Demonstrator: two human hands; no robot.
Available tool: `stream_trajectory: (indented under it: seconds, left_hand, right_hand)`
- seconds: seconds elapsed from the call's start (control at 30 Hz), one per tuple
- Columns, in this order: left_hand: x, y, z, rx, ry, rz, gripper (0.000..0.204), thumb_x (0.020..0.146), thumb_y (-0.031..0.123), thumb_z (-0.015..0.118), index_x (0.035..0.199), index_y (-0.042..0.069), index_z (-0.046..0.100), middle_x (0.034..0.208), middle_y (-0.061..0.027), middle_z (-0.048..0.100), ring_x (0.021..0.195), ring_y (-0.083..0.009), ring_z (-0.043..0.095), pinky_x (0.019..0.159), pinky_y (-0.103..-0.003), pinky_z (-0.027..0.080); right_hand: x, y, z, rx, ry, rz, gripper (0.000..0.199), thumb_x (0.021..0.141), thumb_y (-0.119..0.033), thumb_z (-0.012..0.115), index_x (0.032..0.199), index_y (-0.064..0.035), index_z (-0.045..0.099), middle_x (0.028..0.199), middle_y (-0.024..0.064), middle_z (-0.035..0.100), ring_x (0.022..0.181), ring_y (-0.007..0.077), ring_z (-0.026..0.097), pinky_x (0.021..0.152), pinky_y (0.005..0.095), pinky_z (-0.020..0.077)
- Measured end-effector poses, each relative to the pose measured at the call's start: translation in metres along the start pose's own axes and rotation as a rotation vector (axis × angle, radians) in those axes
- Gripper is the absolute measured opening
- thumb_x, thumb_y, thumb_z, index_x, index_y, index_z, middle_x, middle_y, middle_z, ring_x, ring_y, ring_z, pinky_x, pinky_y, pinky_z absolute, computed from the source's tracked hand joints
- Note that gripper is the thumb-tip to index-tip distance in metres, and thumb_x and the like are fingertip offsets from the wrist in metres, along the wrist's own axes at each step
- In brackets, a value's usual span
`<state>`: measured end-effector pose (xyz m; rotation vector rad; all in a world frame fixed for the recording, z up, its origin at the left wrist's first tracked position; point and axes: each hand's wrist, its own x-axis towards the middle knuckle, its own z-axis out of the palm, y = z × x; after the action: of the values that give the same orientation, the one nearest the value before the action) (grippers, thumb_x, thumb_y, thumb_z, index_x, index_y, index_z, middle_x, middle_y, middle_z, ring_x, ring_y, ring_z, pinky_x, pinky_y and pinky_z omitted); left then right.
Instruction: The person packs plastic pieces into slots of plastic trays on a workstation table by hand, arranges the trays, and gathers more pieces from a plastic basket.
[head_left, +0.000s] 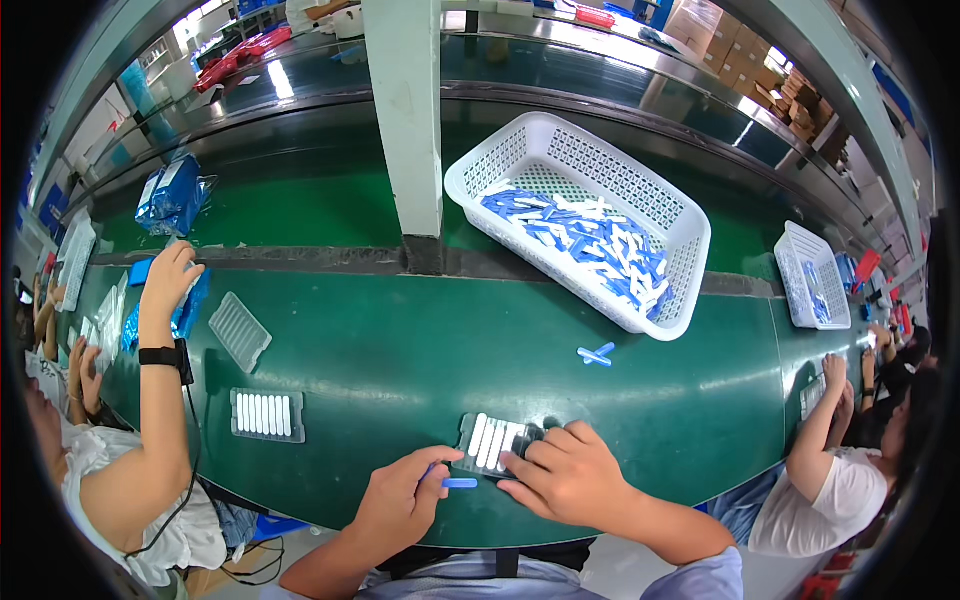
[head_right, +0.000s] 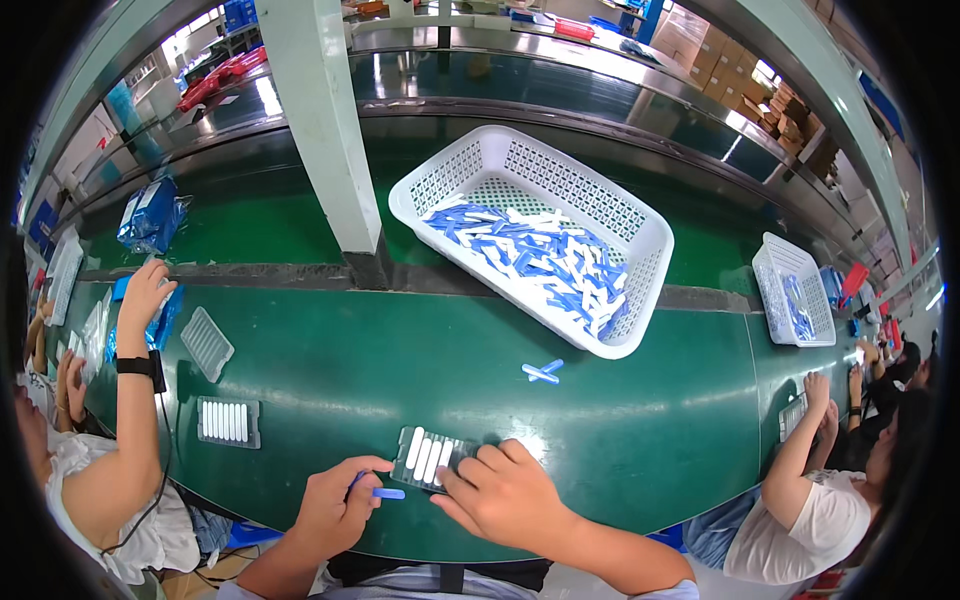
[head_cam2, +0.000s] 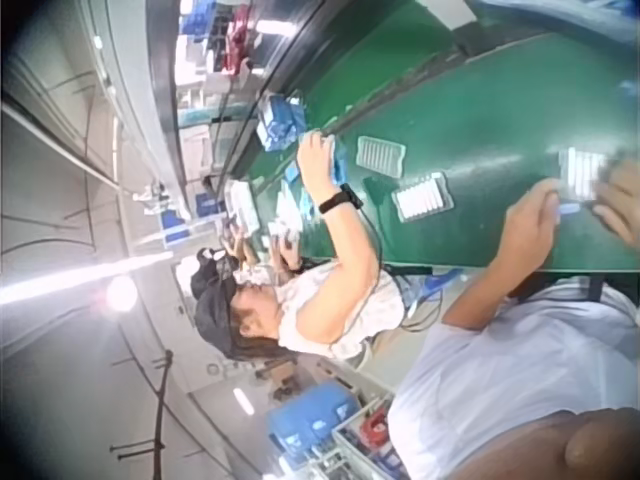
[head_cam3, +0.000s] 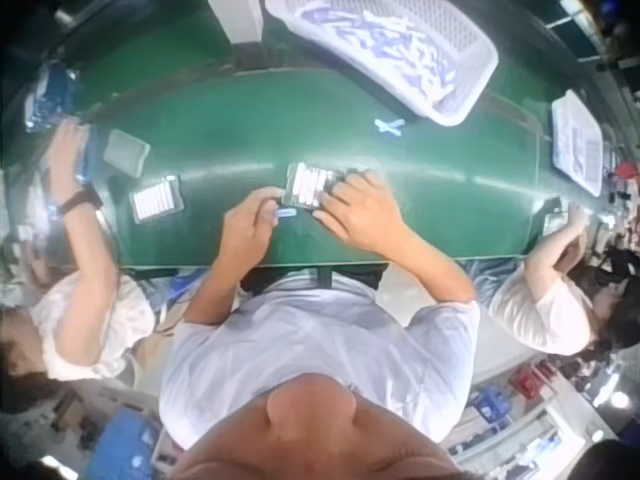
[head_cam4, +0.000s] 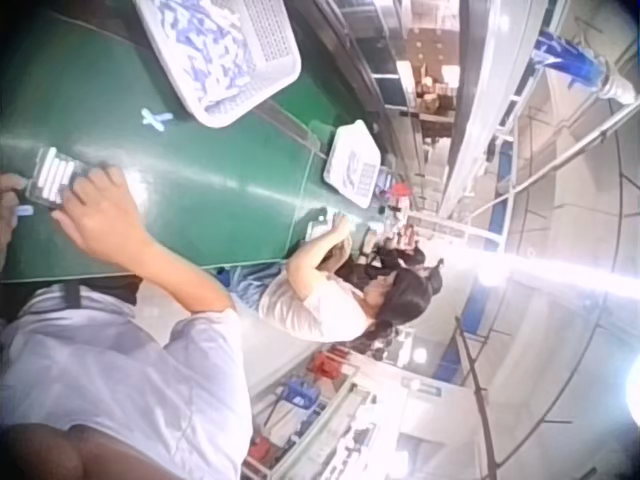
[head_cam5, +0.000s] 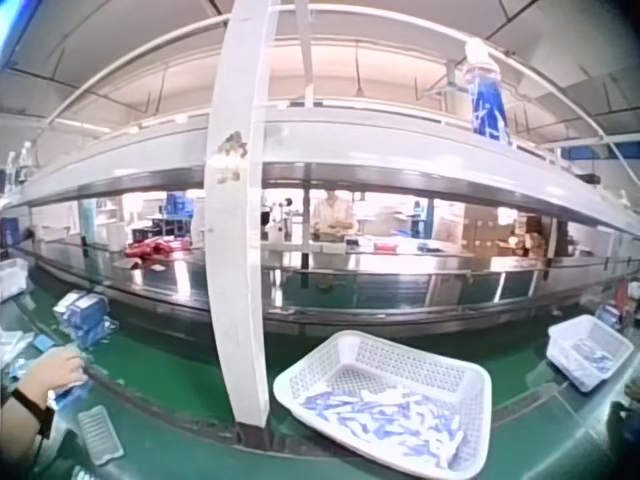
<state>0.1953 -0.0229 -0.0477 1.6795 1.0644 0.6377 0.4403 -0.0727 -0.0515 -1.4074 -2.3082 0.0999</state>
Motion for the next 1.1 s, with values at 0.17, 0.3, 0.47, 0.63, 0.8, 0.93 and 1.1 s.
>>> stream_trajectory:
  seconds: [0.17, 0.3, 0.47, 0.63, 0.8, 0.93, 1.1]
  left_hand:
    - [-0.001, 0.001, -0.001, 0.024, 0.015, 0.007, 0.022, 0.101, 0.004, 0.054, 0.118, 0.004, 0.068, 0.074, -0.0053, 0.066, 0.068, -0.0114, 0.069, 0.063, -0.025, 0.053]
    - [-0.002, -0.001, -0.004, 0.030, 0.013, 0.002, 0.022, 0.100, 0.003, 0.055, 0.118, 0.003, 0.068, 0.076, -0.0074, 0.067, 0.068, -0.0124, 0.069, 0.063, -0.026, 0.053]
    - [-0.003, 0.002, 0.001, 0.089, 0.031, 0.003, 0.022, 0.099, 0.001, 0.056, 0.117, 0.003, 0.068, 0.082, -0.0104, 0.069, 0.070, -0.0145, 0.071, 0.064, -0.027, 0.055]
    - [-0.005, 0.002, 0.015, 0.149, -0.040, 0.213, 0.025, 0.098, 0.000, 0.057, 0.121, 0.002, 0.067, 0.089, -0.0132, 0.071, 0.073, -0.0166, 0.074, 0.067, -0.030, 0.058]
    - [-0.009, -0.012, 0.005, -0.111, -0.110, 0.084, 0.032, 0.100, 0.001, 0.056, 0.131, 0.004, 0.062, 0.100, -0.0147, 0.073, 0.068, -0.0188, 0.069, 0.060, -0.030, 0.054]
    - [-0.013, -0.024, -0.008, -0.831, -0.023, -0.239, 0.036, 0.107, 0.007, 0.051, 0.142, 0.001, 0.057, 0.112, -0.0164, 0.074, 0.073, -0.0148, 0.067, 0.050, -0.024, 0.043]
    - [-0.001, -0.031, -0.020, -1.178, -0.013, -0.453, 0.046, 0.109, 0.020, 0.051, 0.151, 0.001, 0.045, 0.128, -0.0201, 0.069, 0.080, -0.0193, 0.069, 0.045, -0.020, 0.038]
  right_hand:
    - [-0.003, 0.008, -0.002, -0.125, -0.020, 0.014, 0.036, 0.082, -0.037, 0.080, 0.107, -0.0109, 0.077, 0.075, -0.0014, 0.052, 0.070, 0.0170, 0.051, 0.070, 0.0342, 0.0379]
    - [-0.009, 0.012, -0.008, 0.070, -0.116, -0.080, 0.035, 0.086, -0.036, 0.077, 0.108, -0.0088, 0.076, 0.076, -0.0002, 0.051, 0.073, 0.0178, 0.051, 0.069, 0.0343, 0.0369]
    - [-0.008, 0.006, -0.012, 0.285, -0.034, 0.017, 0.036, 0.086, -0.029, 0.079, 0.115, -0.0094, 0.073, 0.075, -0.0014, 0.055, 0.069, 0.0173, 0.053, 0.068, 0.0327, 0.0389]
    - [-0.005, -0.022, 0.006, 0.708, 0.055, 0.292, 0.022, 0.082, -0.016, 0.084, 0.100, -0.0069, 0.077, 0.070, -0.0020, 0.064, 0.062, 0.0147, 0.058, 0.066, 0.0304, 0.0421]
    - [-0.013, -0.015, 0.000, 0.928, 0.215, 0.434, 0.012, 0.078, -0.005, 0.085, 0.088, -0.0041, 0.079, 0.068, 0.0019, 0.070, 0.059, 0.0137, 0.060, 0.065, 0.0292, 0.0448]
    - [-0.009, 0.001, -0.023, -0.053, 0.182, 0.035, 0.012, 0.071, -0.004, 0.079, 0.073, -0.0070, 0.067, 0.061, -0.0019, 0.056, 0.064, 0.0153, 0.055, 0.069, 0.0329, 0.0444]
    - [-0.012, -0.010, -0.005, -0.191, 0.005, -0.153, 0.015, 0.075, -0.017, 0.074, 0.074, -0.0088, 0.062, 0.068, -0.0005, 0.052, 0.068, 0.0174, 0.051, 0.066, 0.0332, 0.0402]
